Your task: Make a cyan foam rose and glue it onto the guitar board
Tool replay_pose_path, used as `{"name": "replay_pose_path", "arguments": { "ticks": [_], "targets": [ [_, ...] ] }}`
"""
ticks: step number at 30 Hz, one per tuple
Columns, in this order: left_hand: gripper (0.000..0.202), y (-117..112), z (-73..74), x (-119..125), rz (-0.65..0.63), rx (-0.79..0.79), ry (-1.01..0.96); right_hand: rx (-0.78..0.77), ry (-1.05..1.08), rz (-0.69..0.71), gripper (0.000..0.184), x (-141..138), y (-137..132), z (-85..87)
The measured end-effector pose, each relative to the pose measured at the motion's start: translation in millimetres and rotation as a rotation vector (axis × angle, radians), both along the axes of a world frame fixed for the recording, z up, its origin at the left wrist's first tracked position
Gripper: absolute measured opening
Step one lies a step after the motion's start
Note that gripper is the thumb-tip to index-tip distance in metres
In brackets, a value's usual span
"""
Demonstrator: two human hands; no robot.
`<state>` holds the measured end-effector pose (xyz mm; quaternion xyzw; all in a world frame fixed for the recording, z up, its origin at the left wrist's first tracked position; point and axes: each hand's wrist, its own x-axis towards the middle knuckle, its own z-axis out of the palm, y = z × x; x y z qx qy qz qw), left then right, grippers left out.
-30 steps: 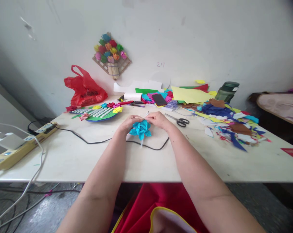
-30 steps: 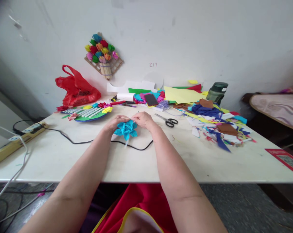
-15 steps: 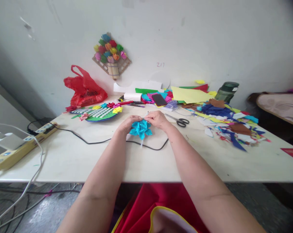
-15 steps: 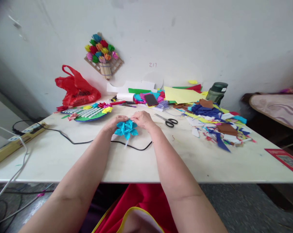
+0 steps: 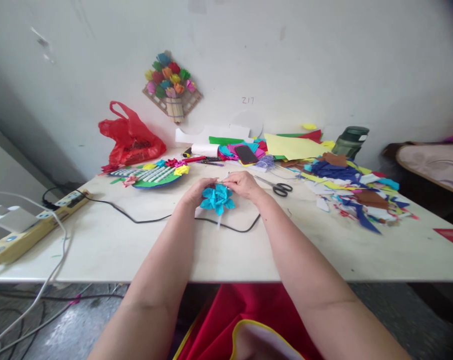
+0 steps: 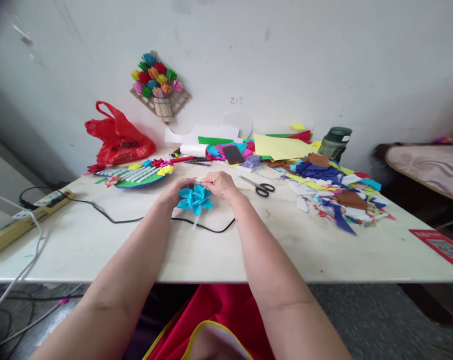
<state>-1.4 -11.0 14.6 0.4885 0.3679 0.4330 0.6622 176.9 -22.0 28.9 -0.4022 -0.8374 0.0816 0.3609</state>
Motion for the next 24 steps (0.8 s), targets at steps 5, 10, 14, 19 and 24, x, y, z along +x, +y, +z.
{"name": "replay_pose_path", "arguments": {
  "ticks": [5,10,14,19,24],
  "targets": [
    [0.018,-0.5,0.8,2.2,0.013,0.035,0.06,0.038,-0.042,-0.009,0.018,-0.6,1.0,-1.6],
    [0.022,-0.1,-0.5,-1.2,-0.031,0.094,0.06,0.022,-0.035,-0.013,0.019,-0.9,0.7,-1.0],
    [0.022,-2.2,1.3,-2.2,-0.053,0.11,0.059,-0.009,0.015,-0.012,0.018,-0.4,2.4,-2.7],
    [0.024,-4.7,4.2,-2.6,-0.077,0.13,0.09,-0.101,0.068,-0.015,0.019,0.7,3.0,-3.4],
    [0.028,-6.5,5.3,-2.2,-0.1,0.134,0.123,-0.155,0.104,-0.012,0.023,1.0,3.0,-3.8]
  ]
}}
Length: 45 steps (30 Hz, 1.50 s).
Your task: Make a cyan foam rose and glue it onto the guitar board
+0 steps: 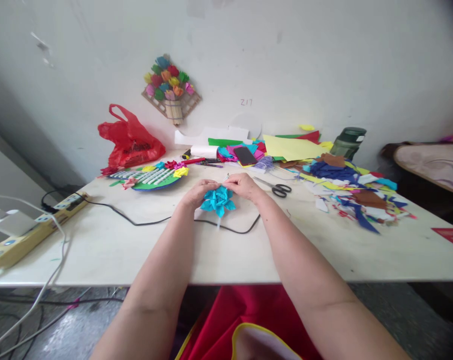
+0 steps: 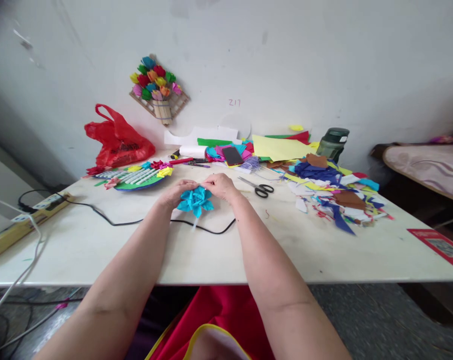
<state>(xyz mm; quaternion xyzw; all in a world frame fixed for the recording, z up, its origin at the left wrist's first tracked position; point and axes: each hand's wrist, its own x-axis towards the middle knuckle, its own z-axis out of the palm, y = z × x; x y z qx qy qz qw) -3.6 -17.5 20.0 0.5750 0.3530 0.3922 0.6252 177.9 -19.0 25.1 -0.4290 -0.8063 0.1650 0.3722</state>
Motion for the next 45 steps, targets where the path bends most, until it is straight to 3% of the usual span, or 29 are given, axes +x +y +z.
{"name": "replay_pose_path", "arguments": {
  "ticks": [13,28,39,45],
  "targets": [
    [0.024,0,-0.2,0,0.0,-0.014,-0.019,0.014,-0.023,-0.02,0.019,-1,-1,2.1],
    [0.016,10,-6.5,4,0.075,-0.216,-0.211,0.293,-0.227,-0.071,0.02,-4,-9,9.2],
    [0.012,19,-14.1,1,0.072,-0.24,-0.251,0.312,-0.219,-0.051,0.019,-4,-7,8.1],
    [0.009,16,-11.3,2,0.096,-0.276,-0.227,0.306,-0.256,-0.045,0.02,-3,-8,9.4]
  ]
}}
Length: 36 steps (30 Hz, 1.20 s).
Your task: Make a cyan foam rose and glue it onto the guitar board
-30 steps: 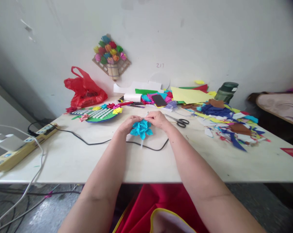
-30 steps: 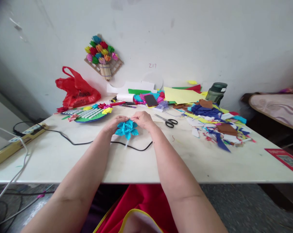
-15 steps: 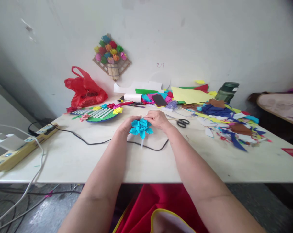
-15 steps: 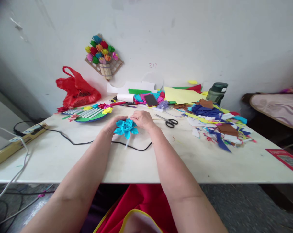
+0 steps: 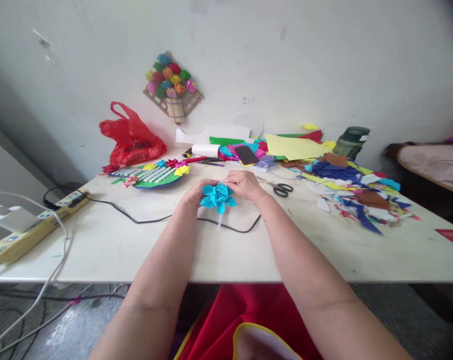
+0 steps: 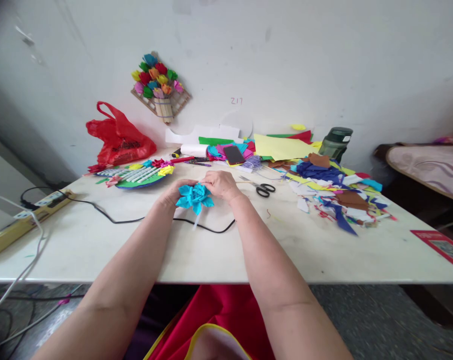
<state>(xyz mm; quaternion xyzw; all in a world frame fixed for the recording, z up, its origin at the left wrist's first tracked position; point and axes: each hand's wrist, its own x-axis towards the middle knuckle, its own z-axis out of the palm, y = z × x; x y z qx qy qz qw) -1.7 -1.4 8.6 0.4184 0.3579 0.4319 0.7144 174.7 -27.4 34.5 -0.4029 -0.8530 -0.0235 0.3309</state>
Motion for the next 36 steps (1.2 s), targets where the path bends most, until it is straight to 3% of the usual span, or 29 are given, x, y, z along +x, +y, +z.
{"name": "replay_pose_path", "arguments": {
  "ticks": [7,21,30,36],
  "targets": [
    [0.01,-6,7.6,0,0.005,0.008,0.063,-0.005,0.035,0.032,0.023,1,5,-4.7],
    [0.008,-11,8.8,0,-0.012,0.078,0.085,-0.148,0.087,0.074,0.02,5,13,-9.8],
    [0.018,-6,0.8,-6,-0.1,0.188,0.12,-0.169,0.098,0.094,0.024,11,13,-8.5],
    [0.02,-3,-0.8,-7,-0.131,0.248,0.166,-0.219,0.035,0.023,0.023,18,8,-3.3]
  ]
}}
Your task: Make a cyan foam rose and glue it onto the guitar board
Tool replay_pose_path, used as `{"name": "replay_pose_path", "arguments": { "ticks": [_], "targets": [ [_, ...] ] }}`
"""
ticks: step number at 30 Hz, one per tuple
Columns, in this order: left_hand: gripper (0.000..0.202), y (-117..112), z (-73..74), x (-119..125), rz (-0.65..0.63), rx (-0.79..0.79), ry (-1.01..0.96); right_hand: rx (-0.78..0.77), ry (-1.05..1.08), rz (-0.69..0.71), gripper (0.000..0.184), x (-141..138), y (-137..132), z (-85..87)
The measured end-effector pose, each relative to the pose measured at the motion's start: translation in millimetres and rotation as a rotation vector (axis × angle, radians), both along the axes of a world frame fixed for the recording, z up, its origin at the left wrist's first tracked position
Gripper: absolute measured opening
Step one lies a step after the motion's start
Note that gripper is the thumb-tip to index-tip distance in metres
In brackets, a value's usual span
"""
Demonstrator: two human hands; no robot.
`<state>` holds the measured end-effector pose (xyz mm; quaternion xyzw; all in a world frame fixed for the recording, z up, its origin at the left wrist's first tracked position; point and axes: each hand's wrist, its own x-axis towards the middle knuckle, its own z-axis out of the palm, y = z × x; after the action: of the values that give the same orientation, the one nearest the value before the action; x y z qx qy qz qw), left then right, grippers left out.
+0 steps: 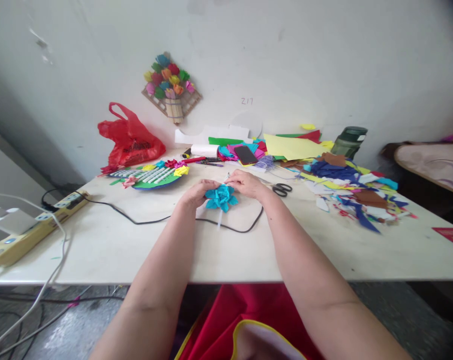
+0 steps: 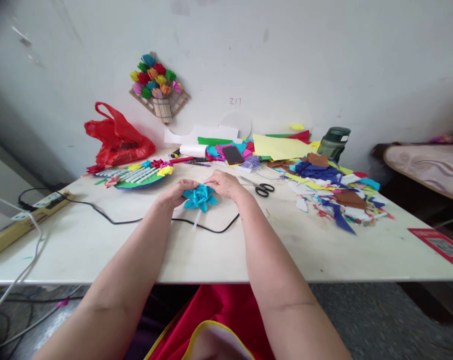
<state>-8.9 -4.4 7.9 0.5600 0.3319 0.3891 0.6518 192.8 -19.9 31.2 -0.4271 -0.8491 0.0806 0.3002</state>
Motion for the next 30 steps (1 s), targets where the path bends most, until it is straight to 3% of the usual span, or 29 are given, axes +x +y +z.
{"name": "replay_pose_path", "arguments": {
  "ticks": [11,30],
  "targets": [
    [0.025,-3,2.5,-2,-0.036,0.038,0.031,-0.117,-0.088,-0.067,0.024,-1,-11,10.5],
    [0.018,-4,5.5,-1,-0.001,-0.059,-0.006,0.034,-0.186,-0.162,0.025,-5,-10,11.9]
  ]
}}
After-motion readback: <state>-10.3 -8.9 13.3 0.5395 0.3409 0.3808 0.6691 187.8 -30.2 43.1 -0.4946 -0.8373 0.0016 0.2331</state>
